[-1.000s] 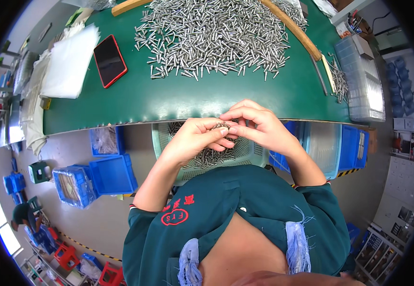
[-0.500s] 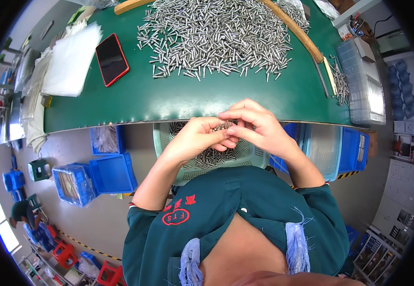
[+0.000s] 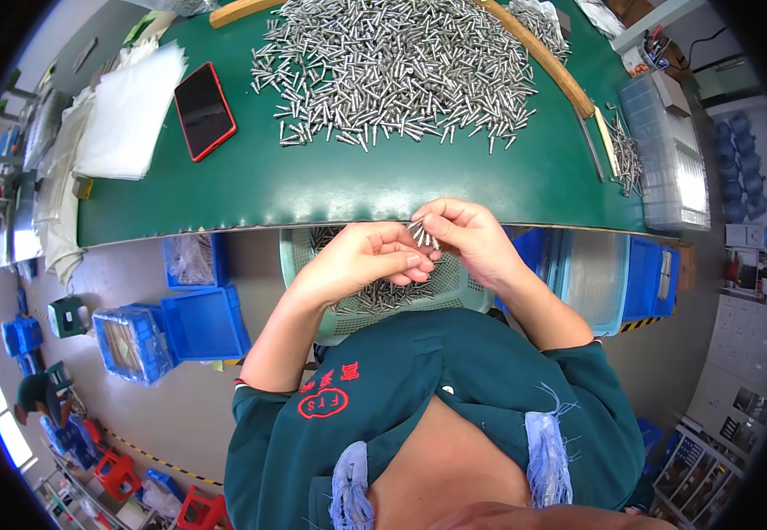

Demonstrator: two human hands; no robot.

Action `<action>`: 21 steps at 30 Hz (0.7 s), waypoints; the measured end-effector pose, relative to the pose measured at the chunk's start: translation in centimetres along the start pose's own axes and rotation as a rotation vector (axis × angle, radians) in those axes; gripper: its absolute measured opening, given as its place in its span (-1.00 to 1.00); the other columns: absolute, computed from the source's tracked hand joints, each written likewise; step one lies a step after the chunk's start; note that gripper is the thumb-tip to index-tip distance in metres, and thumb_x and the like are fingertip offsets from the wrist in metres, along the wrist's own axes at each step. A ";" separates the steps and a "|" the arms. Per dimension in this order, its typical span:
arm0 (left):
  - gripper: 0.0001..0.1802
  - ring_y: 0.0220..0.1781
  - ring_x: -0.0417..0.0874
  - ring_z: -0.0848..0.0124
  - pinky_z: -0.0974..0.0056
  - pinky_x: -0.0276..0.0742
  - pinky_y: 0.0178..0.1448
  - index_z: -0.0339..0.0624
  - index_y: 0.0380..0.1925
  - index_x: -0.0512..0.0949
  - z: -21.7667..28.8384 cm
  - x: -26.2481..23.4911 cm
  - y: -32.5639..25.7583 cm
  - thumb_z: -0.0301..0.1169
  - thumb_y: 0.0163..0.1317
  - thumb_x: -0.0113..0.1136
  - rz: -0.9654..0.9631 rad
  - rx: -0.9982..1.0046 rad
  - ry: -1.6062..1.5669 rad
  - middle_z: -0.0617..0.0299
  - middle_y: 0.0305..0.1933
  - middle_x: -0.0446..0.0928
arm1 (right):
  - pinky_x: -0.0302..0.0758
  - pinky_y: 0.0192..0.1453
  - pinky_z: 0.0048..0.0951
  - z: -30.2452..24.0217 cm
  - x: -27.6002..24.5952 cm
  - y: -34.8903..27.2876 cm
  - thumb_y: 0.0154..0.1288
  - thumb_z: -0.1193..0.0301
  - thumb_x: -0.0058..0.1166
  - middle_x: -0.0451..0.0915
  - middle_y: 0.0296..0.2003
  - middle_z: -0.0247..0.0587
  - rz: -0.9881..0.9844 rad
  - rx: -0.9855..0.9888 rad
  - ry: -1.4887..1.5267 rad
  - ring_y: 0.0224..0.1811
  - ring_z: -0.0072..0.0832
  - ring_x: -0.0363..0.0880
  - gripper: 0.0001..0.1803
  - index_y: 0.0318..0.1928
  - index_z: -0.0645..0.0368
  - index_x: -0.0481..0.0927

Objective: Sorting and inspecting small metal pins at an industrial workbench.

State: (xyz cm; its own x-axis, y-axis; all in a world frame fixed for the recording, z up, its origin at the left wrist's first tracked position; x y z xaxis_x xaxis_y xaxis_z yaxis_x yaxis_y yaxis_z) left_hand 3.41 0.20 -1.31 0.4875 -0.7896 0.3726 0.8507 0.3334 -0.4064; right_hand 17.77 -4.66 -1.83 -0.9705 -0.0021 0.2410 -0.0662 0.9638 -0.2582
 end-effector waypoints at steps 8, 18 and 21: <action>-0.73 -0.16 0.68 0.44 0.37 0.61 -0.06 -0.37 -0.02 0.54 0.3 -0.3 -0.8 -0.47 0.37 0.02 -0.020 0.026 0.019 0.08 -0.16 0.65 | 0.53 -0.28 -0.63 2.4 0.9 -0.4 0.43 0.28 0.04 0.58 -0.30 -0.31 -0.105 0.310 0.767 -0.34 -0.64 0.54 -0.76 -0.09 0.19 0.53; -0.73 -0.12 0.65 0.50 0.44 0.55 -0.04 -0.32 0.02 0.53 2.5 -4.5 -2.5 -0.46 0.41 0.00 0.340 0.217 0.251 0.16 -0.13 0.65 | 0.48 -0.30 -0.69 2.3 0.9 -0.5 0.42 0.30 0.05 0.58 -0.26 -0.43 -0.071 0.267 0.319 -0.38 -0.74 0.47 -0.72 -0.01 0.23 0.57; -0.72 -0.13 0.66 0.48 0.39 0.56 -0.02 -0.37 0.00 0.54 3.0 -4.9 -2.5 -0.43 0.39 0.03 0.436 0.256 0.339 0.13 -0.14 0.66 | 0.43 -0.27 -0.63 0.6 1.6 -0.7 0.39 0.43 0.07 0.55 -0.23 -0.38 -0.184 0.042 -0.080 -0.33 -0.72 0.46 -0.82 -0.09 0.24 0.63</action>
State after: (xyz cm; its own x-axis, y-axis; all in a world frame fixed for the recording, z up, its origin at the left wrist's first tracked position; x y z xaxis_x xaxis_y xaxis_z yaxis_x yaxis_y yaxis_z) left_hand -0.53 4.77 0.46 0.7474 -0.6587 -0.0866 0.6278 0.7428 -0.2325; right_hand 16.13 -5.53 -1.85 -0.9562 -0.2003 0.2133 -0.2525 0.9333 -0.2554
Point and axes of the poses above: each hand's wrist, its own y-axis towards the middle knuckle, its own x-axis out of the palm, z = x × y, the point moved 5 cm from there along y, towards the middle knuckle
